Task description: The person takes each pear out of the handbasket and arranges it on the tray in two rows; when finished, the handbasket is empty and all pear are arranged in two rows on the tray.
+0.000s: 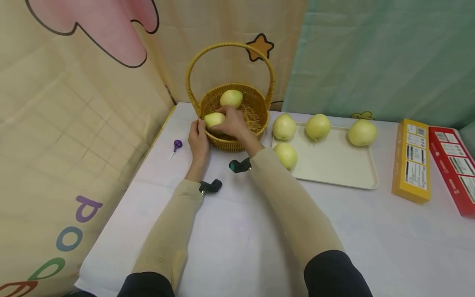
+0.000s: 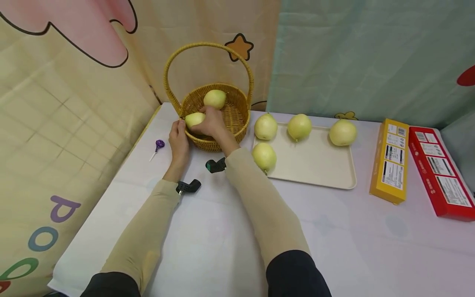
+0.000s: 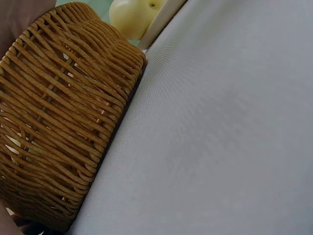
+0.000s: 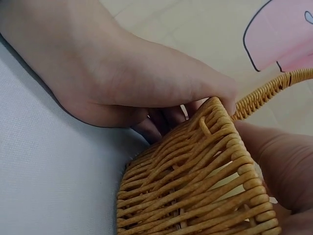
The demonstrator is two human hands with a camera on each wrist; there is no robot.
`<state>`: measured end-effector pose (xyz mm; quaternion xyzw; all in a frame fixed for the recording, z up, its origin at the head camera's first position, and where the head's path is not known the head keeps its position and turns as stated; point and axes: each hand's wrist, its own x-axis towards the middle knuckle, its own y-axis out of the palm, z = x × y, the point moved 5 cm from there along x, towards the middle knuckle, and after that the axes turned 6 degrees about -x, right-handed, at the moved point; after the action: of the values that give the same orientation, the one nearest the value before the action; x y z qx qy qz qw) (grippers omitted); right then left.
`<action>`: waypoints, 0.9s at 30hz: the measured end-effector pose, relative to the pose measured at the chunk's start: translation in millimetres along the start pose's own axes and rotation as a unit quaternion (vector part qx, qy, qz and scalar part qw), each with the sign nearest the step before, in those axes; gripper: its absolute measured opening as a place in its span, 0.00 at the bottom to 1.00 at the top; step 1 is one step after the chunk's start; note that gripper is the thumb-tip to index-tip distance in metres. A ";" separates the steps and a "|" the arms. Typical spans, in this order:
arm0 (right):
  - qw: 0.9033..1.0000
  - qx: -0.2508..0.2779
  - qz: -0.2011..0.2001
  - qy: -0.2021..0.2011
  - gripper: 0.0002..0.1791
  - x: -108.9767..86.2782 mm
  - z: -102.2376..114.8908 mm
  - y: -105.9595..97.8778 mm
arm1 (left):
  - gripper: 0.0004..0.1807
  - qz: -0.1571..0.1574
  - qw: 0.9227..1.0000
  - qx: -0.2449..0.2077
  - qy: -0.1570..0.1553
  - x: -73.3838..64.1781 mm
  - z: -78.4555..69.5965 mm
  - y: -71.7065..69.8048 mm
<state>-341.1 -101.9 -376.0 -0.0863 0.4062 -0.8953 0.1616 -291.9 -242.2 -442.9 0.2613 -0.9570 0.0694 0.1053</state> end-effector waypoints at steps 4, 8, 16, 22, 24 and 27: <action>1.000 0.001 0.002 0.003 0.38 0.6 -1.0 -0.2 | 0.24 0.003 1.000 0.000 0.001 0.3 -0.3 1.5; 0.999 0.007 -0.028 0.023 0.41 -1.8 -2.4 -4.5 | 0.24 0.001 1.000 0.006 -0.001 0.3 0.3 2.2; 0.994 0.059 -0.088 0.035 0.41 -21.7 -4.2 -31.7 | 0.25 0.006 1.000 -0.003 -0.001 -0.4 -0.8 2.8; 0.990 0.077 -0.115 0.017 0.40 -46.9 -12.1 -57.5 | 0.26 0.012 1.000 -0.010 0.001 0.7 1.4 5.2; 0.990 0.077 -0.121 0.009 0.39 -55.8 -14.7 -66.3 | 0.26 0.013 1.000 -0.009 0.000 0.5 1.8 5.6; 0.989 0.076 -0.123 0.002 0.38 -71.5 -16.9 -80.9 | 0.27 0.014 1.000 -0.008 -0.001 -0.1 0.7 6.4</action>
<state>-296.9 -14.4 -327.6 -0.1211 0.3234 -0.9369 0.0554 -295.2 -236.8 -444.1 0.2474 -0.9611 0.0630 0.1055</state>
